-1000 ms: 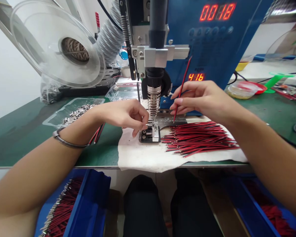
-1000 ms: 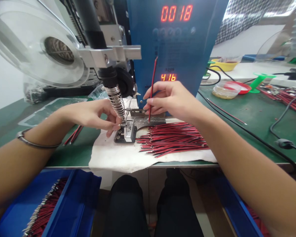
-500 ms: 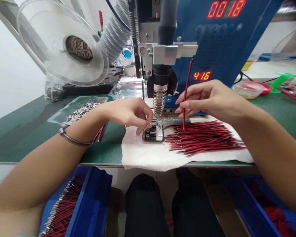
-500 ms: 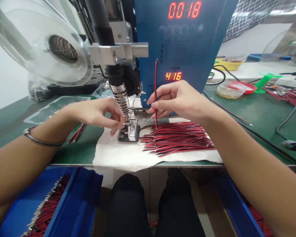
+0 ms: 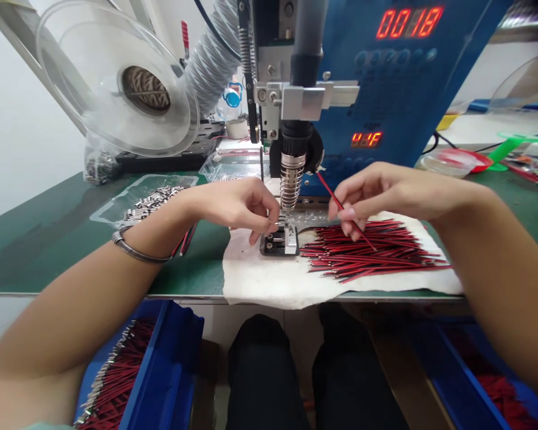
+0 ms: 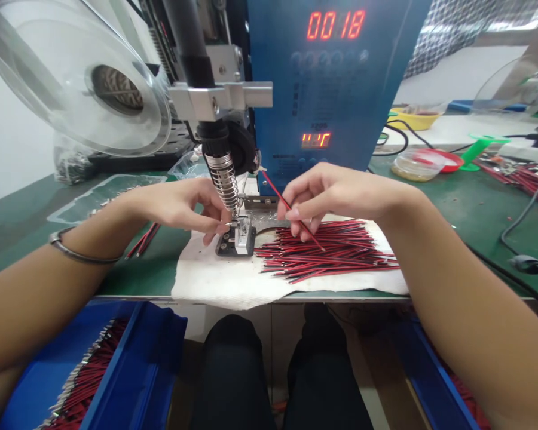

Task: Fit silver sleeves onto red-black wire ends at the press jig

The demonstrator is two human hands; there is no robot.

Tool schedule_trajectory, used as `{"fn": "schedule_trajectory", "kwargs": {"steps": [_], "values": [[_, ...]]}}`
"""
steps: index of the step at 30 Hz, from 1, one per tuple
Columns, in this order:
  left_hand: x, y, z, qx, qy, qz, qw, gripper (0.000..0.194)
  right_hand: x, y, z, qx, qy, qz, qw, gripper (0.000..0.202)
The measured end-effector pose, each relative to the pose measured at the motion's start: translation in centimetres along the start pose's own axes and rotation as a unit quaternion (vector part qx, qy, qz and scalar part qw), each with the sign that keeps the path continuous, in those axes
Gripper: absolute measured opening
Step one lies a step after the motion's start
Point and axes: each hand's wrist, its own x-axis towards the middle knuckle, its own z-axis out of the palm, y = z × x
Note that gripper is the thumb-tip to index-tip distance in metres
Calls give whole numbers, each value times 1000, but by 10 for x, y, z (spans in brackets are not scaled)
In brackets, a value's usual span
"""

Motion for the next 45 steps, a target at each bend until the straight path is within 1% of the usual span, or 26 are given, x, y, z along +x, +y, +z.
{"fn": "schedule_trajectory", "kwargs": {"steps": [2,3,4,6,8,13,19,26,31,34,38,42,45], "values": [[0,0,0,0,-1,2,1000,18,-3,0,-3,-18,-67,38,997,26],[0,1,0,1,-1,0,1000,17,-4,0,-4,-28,-91,55,994,26],[0,1,0,2,0,-2,1000,16,-5,0,-5,-39,-106,70,991,27],[0,1,0,8,3,-4,1000,15,-6,0,-7,-57,-117,94,987,27],[-1,1,0,14,4,-1,1000,17,-7,-1,-7,-68,-120,103,985,27],[-1,-3,0,3,-4,6,1000,21,-5,-2,-3,-61,-131,91,985,30],[-1,-3,0,-4,2,10,1000,19,-2,1,-3,-42,-115,94,988,34],[0,-1,1,-1,4,1,1000,19,-5,0,-4,-48,-107,92,989,34],[-1,-2,1,-3,3,3,1000,18,-3,-1,-4,-57,-131,78,987,29],[-1,-3,0,-4,0,3,1000,20,-2,1,-4,-45,-142,64,987,33],[0,-2,0,-3,-1,6,1000,21,-1,1,-4,-52,-135,54,988,40],[1,-2,0,-5,-1,9,1000,21,1,-2,2,-67,-122,54,989,41],[0,-2,0,-7,-2,8,1000,19,2,-4,6,-90,-125,48,987,43]]}}
